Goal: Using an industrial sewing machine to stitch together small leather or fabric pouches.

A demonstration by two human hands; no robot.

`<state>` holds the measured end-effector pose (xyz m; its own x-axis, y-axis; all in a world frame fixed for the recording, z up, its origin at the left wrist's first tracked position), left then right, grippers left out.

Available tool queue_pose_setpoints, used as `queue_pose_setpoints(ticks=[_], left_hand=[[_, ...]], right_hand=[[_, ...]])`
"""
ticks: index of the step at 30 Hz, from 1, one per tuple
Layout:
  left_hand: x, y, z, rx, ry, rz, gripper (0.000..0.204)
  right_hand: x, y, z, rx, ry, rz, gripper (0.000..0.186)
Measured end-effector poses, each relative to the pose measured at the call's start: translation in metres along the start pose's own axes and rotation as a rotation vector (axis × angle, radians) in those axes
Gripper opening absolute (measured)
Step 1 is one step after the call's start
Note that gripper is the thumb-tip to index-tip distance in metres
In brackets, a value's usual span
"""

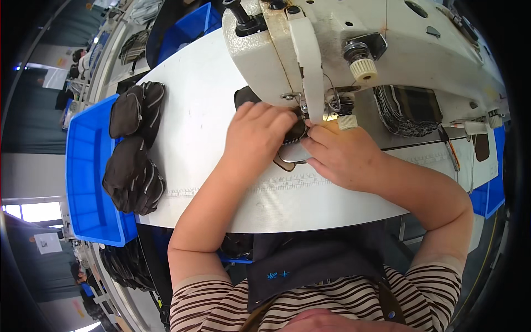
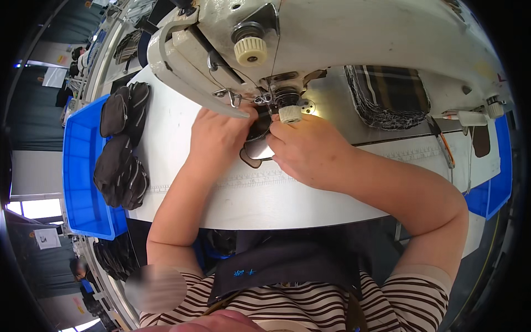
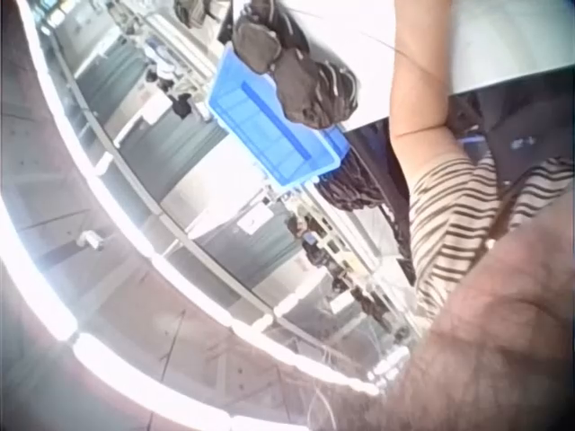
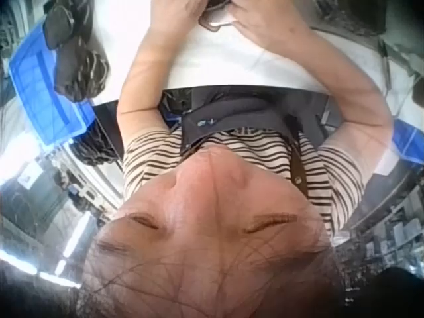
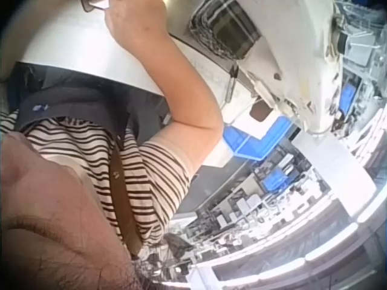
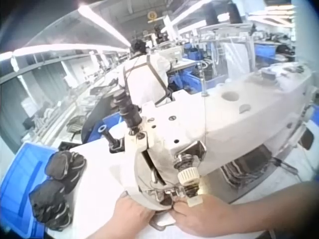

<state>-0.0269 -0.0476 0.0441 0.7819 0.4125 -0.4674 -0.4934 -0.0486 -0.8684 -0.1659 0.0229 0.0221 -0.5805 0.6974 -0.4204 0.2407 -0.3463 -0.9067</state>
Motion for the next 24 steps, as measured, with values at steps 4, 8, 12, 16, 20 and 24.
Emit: queue_pose_setpoints(ticks=[4, 8, 12, 16, 20, 24], left_hand=[[-0.002, 0.003, -0.018, 0.033, -0.201, 0.066, 0.024], [-0.002, 0.018, -0.031, 0.082, -0.443, -0.019, 0.028], [-0.002, 0.010, -0.017, -0.010, -0.152, 0.134, 0.025], [-0.002, 0.008, -0.017, 0.570, -0.244, 0.066, 0.014], [0.002, 0.012, -0.020, 0.603, -0.296, -0.174, 0.011], [0.006, 0.014, -0.025, 0.775, -0.522, -0.124, 0.015]], right_hand=[[0.001, 0.004, -0.001, 0.028, -0.019, -0.106, 0.032], [0.000, 0.003, 0.003, -0.047, 0.063, -0.134, 0.034], [-0.002, 0.003, 0.003, -0.060, 0.080, -0.155, 0.035], [-0.001, 0.002, 0.005, -0.079, 0.107, -0.193, 0.036], [-0.001, 0.001, 0.010, -0.052, 0.061, -0.029, 0.029], [-0.004, -0.015, 0.012, 0.082, 0.030, 0.075, 0.022]])
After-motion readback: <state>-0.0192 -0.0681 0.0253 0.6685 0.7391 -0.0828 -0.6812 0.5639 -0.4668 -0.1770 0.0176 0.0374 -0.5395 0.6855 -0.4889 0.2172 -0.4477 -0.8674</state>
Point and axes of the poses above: each hand's wrist, its own x-axis away from the middle knuckle, its own y-axis out of the palm, z = x × y, the point moved 6 cm from there along -x, towards the middle knuckle, and after that the axes turned 11 degrees about x, right-handed, at the moved point
